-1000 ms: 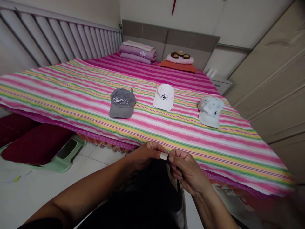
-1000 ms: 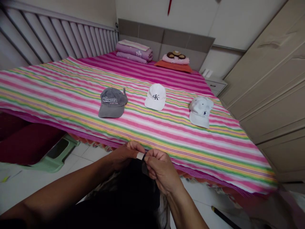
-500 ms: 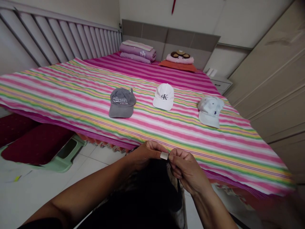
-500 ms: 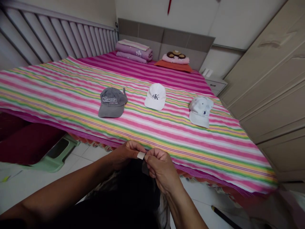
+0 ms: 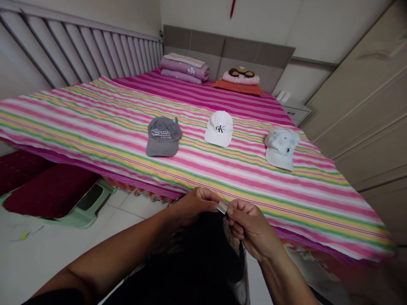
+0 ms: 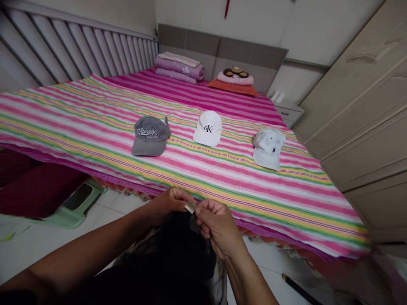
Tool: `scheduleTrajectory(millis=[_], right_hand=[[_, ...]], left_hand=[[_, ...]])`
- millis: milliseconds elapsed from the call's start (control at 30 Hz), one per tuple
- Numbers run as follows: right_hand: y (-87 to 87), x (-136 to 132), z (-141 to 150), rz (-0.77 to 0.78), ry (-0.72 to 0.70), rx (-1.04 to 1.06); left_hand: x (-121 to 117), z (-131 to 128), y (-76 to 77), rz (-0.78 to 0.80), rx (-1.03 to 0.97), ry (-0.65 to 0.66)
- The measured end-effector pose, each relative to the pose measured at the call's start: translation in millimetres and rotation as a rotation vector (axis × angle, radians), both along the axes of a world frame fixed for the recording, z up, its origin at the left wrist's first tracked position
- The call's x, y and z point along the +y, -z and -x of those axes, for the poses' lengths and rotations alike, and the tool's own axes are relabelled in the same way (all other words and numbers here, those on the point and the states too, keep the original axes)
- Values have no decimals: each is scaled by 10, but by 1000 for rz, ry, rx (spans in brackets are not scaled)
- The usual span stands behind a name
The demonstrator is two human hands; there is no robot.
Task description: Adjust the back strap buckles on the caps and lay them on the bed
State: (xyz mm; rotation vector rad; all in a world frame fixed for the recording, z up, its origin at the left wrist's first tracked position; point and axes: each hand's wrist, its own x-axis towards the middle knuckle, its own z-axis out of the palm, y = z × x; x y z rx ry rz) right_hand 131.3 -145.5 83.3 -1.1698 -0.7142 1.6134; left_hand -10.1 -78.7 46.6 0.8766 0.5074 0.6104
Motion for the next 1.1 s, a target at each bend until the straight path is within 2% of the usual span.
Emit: scheduleTrajectory(millis=[200, 433, 667, 833, 1100], right_hand=[[14, -7, 8, -4, 6, 26], [56, -8, 31, 9, 28, 86], [114, -2, 49, -3, 48, 51], [118, -2, 38, 19, 84, 100], [121, 10, 57, -85, 79, 32]], left_hand=[[5, -1, -45, 47, 17, -7], [10, -5, 27, 136, -13, -15], [-13, -6, 1, 114, -59, -26], [3, 6, 61, 141, -77, -19], [14, 16, 61, 76, -66, -16]])
